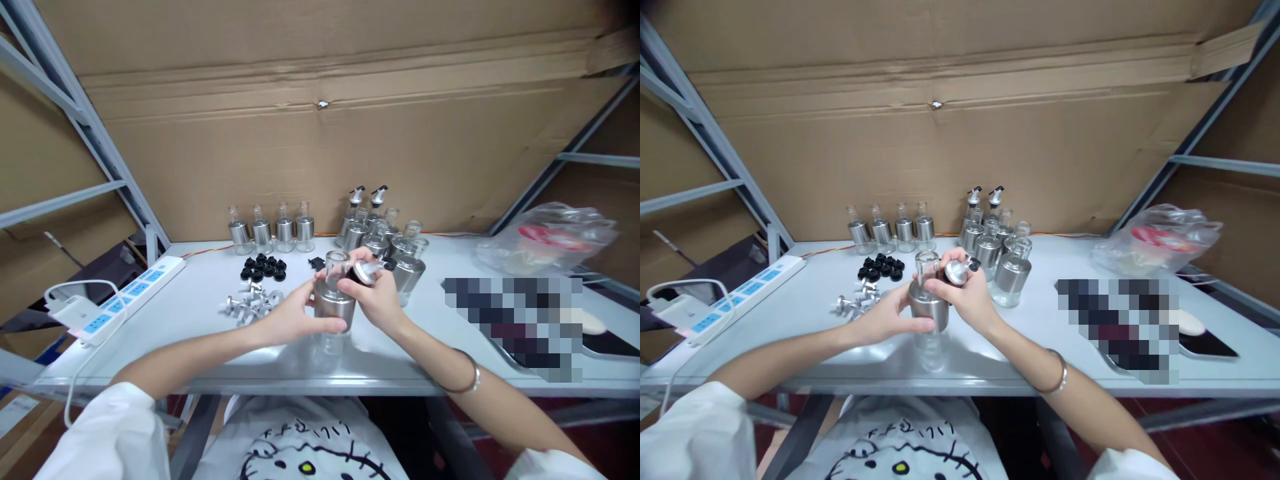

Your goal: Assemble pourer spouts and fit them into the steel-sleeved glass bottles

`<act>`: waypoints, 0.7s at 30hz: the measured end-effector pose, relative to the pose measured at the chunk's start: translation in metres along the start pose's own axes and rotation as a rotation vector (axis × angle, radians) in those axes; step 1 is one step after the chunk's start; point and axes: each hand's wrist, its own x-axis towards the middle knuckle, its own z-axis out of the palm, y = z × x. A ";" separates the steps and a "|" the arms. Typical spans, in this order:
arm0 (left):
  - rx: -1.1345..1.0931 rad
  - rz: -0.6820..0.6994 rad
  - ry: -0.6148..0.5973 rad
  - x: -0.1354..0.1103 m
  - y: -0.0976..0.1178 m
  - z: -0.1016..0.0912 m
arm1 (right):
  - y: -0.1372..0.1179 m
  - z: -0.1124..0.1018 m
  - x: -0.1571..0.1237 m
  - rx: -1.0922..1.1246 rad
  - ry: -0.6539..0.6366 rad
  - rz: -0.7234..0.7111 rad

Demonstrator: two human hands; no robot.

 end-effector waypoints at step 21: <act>0.900 0.182 0.449 0.161 0.008 -0.053 | 0.010 -0.034 0.027 -0.500 0.383 -0.630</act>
